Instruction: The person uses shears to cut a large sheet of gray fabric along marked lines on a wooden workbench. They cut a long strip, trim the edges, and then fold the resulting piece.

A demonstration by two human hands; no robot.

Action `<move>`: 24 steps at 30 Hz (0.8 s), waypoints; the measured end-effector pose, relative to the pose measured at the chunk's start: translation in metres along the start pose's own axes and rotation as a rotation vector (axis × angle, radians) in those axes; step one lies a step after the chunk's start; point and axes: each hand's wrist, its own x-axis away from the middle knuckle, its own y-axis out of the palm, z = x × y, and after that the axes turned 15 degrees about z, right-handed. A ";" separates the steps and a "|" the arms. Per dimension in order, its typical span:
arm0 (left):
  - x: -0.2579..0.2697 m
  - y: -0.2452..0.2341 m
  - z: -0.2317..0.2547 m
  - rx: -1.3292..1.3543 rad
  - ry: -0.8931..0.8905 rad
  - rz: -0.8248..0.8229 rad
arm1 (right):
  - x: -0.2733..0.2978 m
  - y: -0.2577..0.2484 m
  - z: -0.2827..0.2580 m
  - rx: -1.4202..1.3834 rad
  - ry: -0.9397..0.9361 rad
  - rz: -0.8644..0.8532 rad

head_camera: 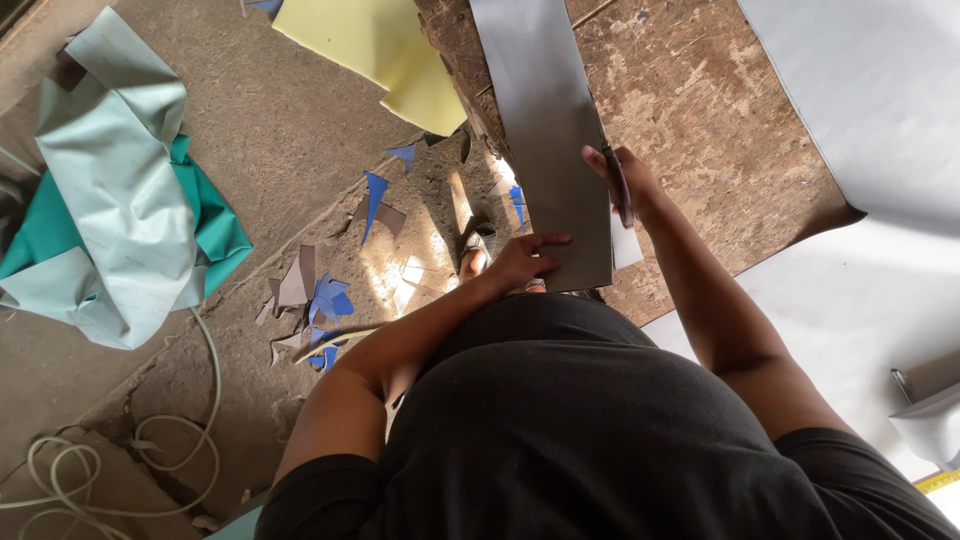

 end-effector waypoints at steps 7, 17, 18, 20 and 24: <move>0.001 -0.004 -0.002 0.005 -0.001 0.015 | 0.016 -0.001 -0.022 0.055 -0.020 0.069; -0.001 -0.004 -0.003 -0.005 -0.036 0.000 | -0.011 0.009 -0.032 0.192 -0.033 0.090; -0.001 -0.004 -0.001 -0.007 -0.029 -0.002 | -0.016 0.011 -0.026 0.197 -0.035 0.098; -0.002 -0.004 -0.001 -0.009 -0.022 0.000 | -0.028 0.014 -0.019 0.202 -0.037 0.104; -0.007 -0.004 -0.006 0.000 -0.036 -0.004 | -0.057 0.019 -0.017 0.237 -0.039 0.073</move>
